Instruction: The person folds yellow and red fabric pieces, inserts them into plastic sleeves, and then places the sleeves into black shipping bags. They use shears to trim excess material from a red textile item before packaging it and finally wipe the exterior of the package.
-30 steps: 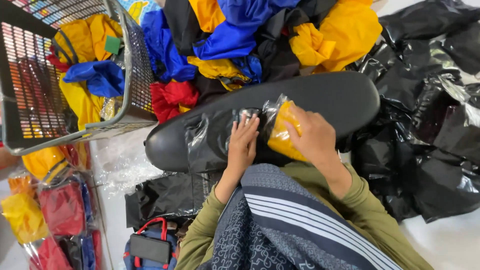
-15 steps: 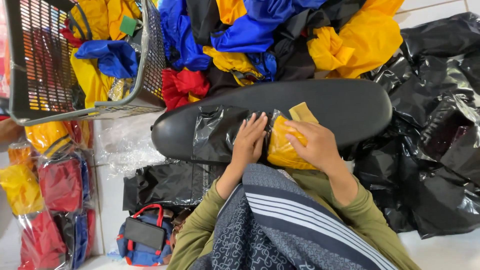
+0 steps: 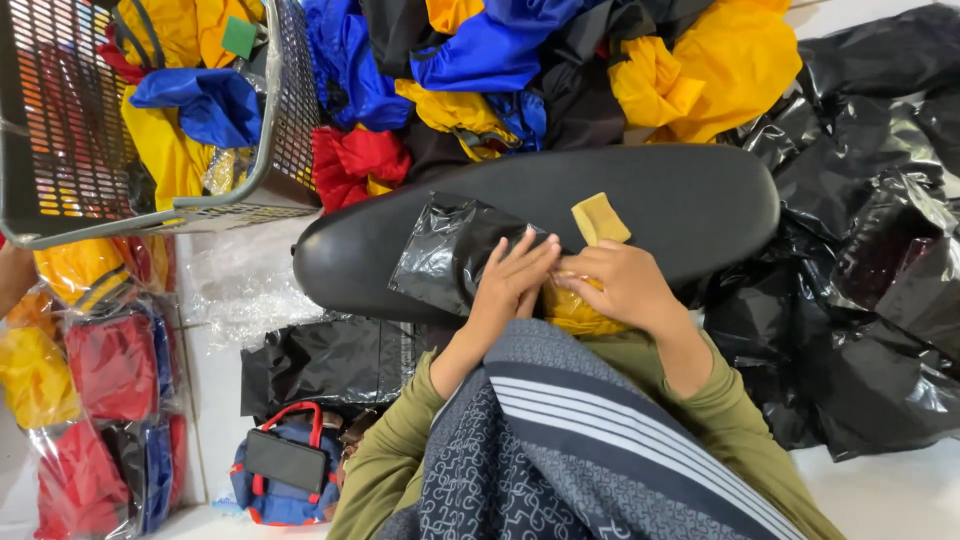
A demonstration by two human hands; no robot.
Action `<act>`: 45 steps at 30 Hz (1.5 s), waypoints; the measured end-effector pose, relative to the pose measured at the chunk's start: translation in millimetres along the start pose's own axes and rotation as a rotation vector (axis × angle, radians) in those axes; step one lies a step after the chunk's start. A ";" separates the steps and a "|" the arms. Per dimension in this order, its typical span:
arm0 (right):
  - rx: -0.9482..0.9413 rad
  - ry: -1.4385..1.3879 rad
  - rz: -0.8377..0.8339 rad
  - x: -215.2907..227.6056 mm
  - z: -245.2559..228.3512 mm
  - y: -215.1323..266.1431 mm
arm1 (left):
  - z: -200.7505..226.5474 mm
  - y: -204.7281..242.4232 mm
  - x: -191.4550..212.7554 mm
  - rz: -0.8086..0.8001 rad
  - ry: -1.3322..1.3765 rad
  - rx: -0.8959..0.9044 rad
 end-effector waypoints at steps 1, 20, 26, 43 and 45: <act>-0.135 0.032 -0.036 -8.9 13.6 2.0 | 1.9 1.5 -5.0 -0.015 0.005 -0.021; -0.138 0.334 0.352 -9.0 2.9 14.9 | -20.3 7.9 -35.7 -0.209 -0.336 0.054; 0.111 0.257 0.028 -32.5 -10.4 40.9 | 1.1 7.8 -4.5 0.109 -0.113 -0.060; 0.092 0.414 0.223 -108.5 20.7 14.0 | -2.3 76.4 15.8 0.355 -0.240 -0.333; 0.085 0.412 0.228 -101.1 14.6 10.7 | -4.3 76.9 20.1 0.435 -0.264 -0.330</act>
Point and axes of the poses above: each hand's wrist, its own y-axis away from the middle knuckle, its own x-axis out of the back of the hand, z = x × y, the point moved 8 cm from there along -y, towards the middle knuckle, and after that the axes turned 3 degrees about y, right-handed, at the moved point
